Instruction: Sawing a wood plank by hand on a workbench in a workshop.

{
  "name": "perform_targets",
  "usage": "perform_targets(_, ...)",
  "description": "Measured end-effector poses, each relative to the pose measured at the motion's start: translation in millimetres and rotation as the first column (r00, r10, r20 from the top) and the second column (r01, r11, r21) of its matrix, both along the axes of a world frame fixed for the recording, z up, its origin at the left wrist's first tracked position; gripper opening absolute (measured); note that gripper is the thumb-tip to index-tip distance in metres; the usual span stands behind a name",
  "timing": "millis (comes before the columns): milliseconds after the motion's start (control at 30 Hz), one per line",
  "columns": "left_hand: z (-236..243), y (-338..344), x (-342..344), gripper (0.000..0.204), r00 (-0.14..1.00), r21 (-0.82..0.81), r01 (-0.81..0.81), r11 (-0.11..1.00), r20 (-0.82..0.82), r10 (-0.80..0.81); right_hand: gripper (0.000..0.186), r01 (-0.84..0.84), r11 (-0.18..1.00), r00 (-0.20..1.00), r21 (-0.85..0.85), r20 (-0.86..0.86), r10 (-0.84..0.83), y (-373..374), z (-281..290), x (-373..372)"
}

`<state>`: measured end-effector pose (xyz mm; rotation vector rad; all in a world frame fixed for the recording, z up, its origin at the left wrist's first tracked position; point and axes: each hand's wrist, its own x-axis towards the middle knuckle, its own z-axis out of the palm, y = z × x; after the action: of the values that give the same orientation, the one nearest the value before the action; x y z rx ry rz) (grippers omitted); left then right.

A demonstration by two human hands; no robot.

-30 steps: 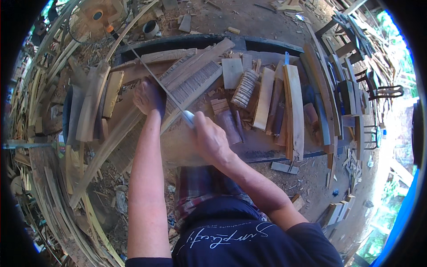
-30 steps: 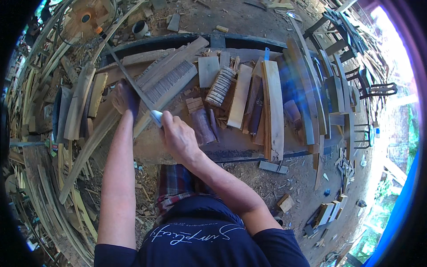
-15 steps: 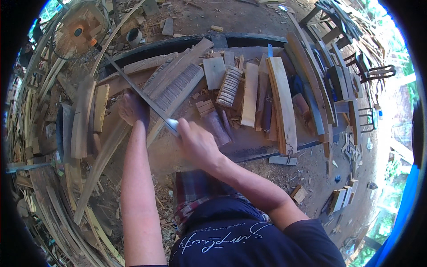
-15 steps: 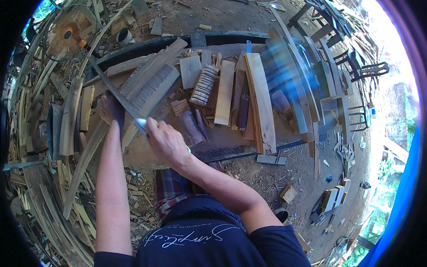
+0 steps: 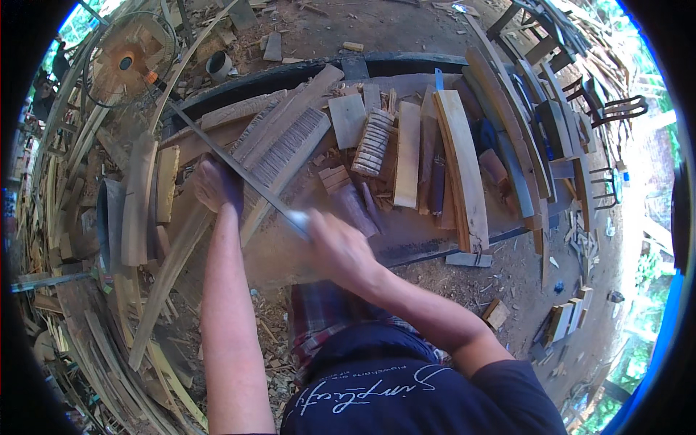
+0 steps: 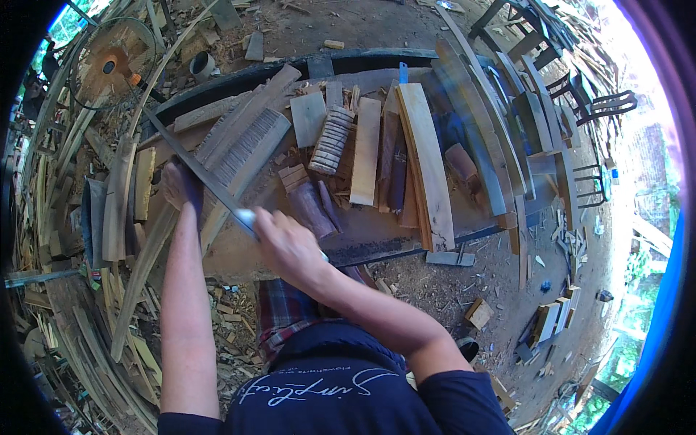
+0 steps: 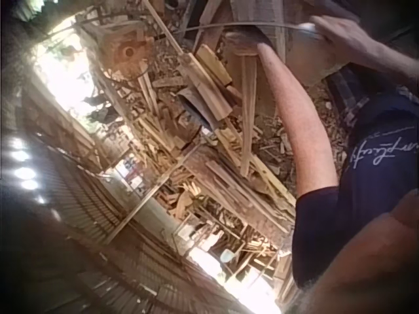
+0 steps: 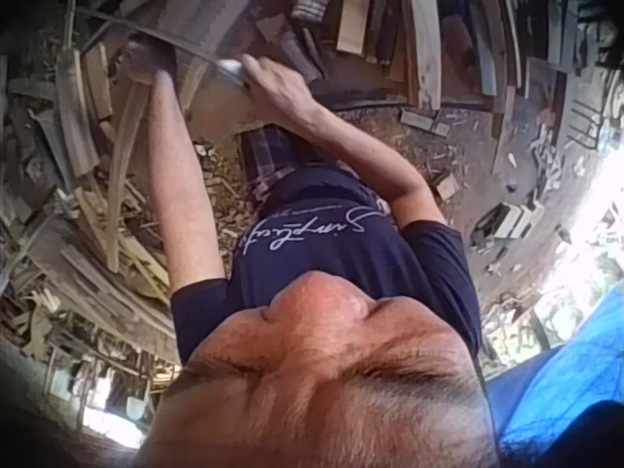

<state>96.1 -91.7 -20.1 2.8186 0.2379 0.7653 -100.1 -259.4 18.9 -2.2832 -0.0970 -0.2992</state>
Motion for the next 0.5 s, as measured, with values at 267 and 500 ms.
perform_targets(267,-8,4,-1,0.04,0.982,-0.219,-0.019,0.976,-0.185,-0.023,0.022,0.01,1.0,1.0,-0.004,-0.024,-0.01,5,-24,-12)
perform_targets(500,-6,2,2,0.034,0.999,-0.086,-0.021,0.996,-0.041,0.018,0.027,0.043,0.999,0.997,0.029,0.062,-0.045,-1,-20,-23)
